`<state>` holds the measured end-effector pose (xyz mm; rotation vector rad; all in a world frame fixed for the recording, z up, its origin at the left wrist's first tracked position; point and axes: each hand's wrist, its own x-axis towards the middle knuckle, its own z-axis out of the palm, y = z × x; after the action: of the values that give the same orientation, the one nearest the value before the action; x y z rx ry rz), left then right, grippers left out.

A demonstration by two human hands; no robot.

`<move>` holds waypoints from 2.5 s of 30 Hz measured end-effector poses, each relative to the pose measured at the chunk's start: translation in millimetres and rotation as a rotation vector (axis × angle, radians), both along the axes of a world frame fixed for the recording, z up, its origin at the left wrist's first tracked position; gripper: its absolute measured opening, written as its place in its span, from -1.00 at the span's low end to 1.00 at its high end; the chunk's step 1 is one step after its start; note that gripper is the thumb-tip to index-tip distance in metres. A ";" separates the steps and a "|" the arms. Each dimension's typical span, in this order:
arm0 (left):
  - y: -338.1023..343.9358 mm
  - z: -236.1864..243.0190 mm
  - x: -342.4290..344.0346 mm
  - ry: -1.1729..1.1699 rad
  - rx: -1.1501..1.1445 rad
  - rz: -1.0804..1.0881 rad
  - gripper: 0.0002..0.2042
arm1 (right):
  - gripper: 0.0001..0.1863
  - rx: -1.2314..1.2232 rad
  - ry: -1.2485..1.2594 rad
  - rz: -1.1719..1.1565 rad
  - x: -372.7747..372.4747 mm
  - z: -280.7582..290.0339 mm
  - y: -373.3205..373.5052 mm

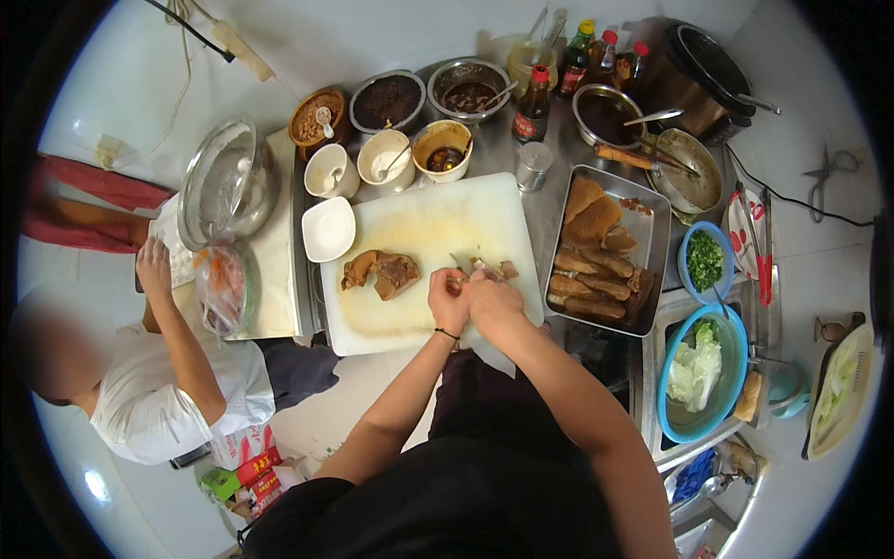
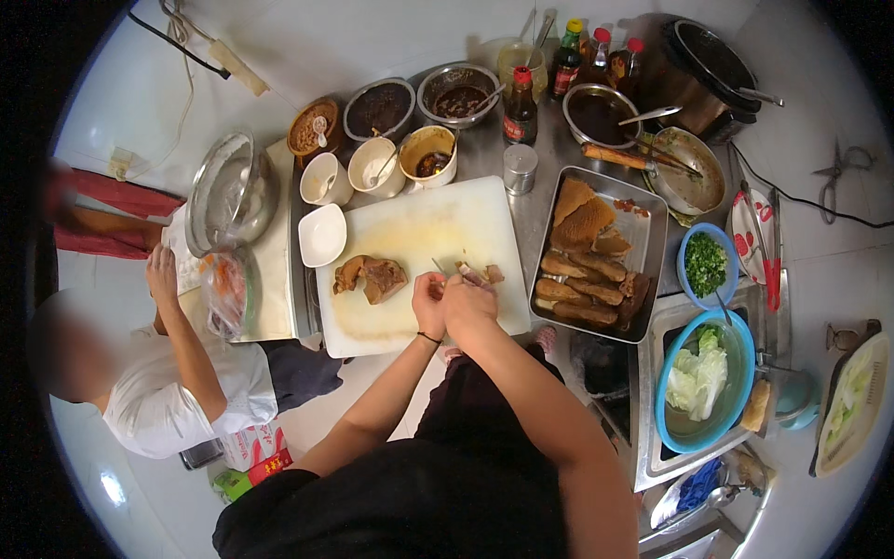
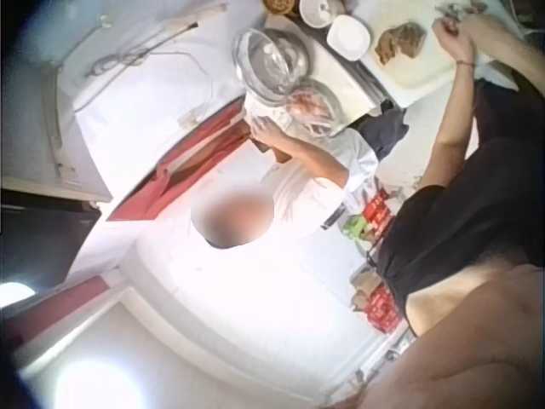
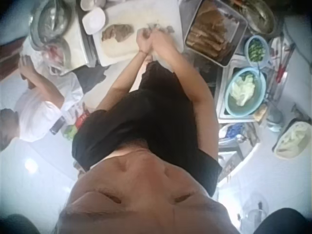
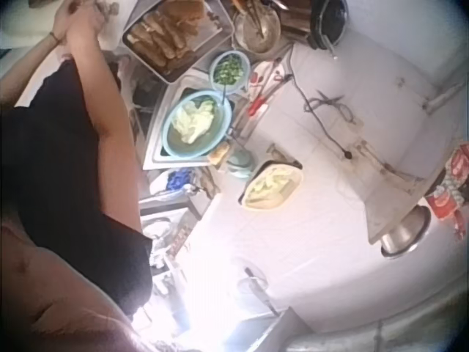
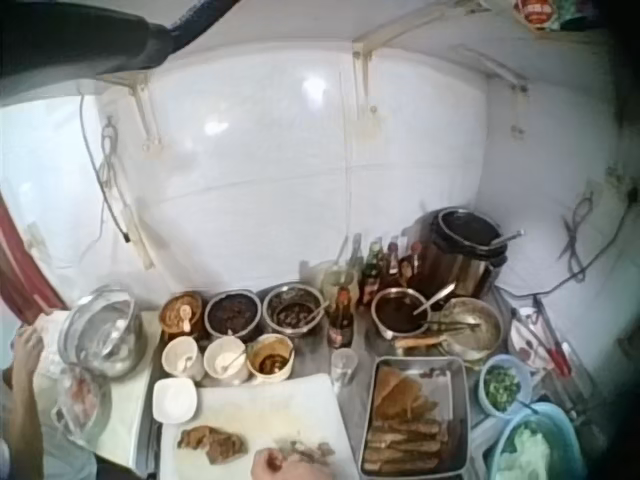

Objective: The person places a tray of cooked meat on a counter and begins slicing a piece of meat on a white cutting board using a knife. The person cuts the meat into smaller pieces while another individual works in the background.

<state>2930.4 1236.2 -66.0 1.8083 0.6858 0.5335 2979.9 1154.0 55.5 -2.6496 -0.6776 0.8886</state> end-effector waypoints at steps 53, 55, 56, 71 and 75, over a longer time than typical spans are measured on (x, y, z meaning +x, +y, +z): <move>2.9 18.8 -22.4 0.025 0.252 0.000 -0.78 | -0.76 0.105 0.025 -0.108 -5.3 -17.8 -40.7; 2.2 19.9 -23.3 -0.020 0.281 -0.042 -0.78 | -0.78 0.106 0.000 -0.106 -11.0 -21.0 -37.3; 2.0 20.4 -22.9 -0.044 0.293 -0.062 -0.78 | -0.78 0.105 -0.013 -0.104 -13.5 -23.2 -36.3; 8.8 5.4 -21.7 -0.062 0.301 -0.095 -0.80 | -0.84 0.081 -0.049 -0.028 -22.1 -15.9 -24.4; 9.7 1.6 -20.8 -0.062 0.352 -0.087 -0.80 | -0.83 0.084 -0.021 -0.040 -21.0 -11.1 -23.3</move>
<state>2909.6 1245.9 -64.4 2.1286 0.4891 0.6809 2958.9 1130.7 44.4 -2.5918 -0.6503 0.8047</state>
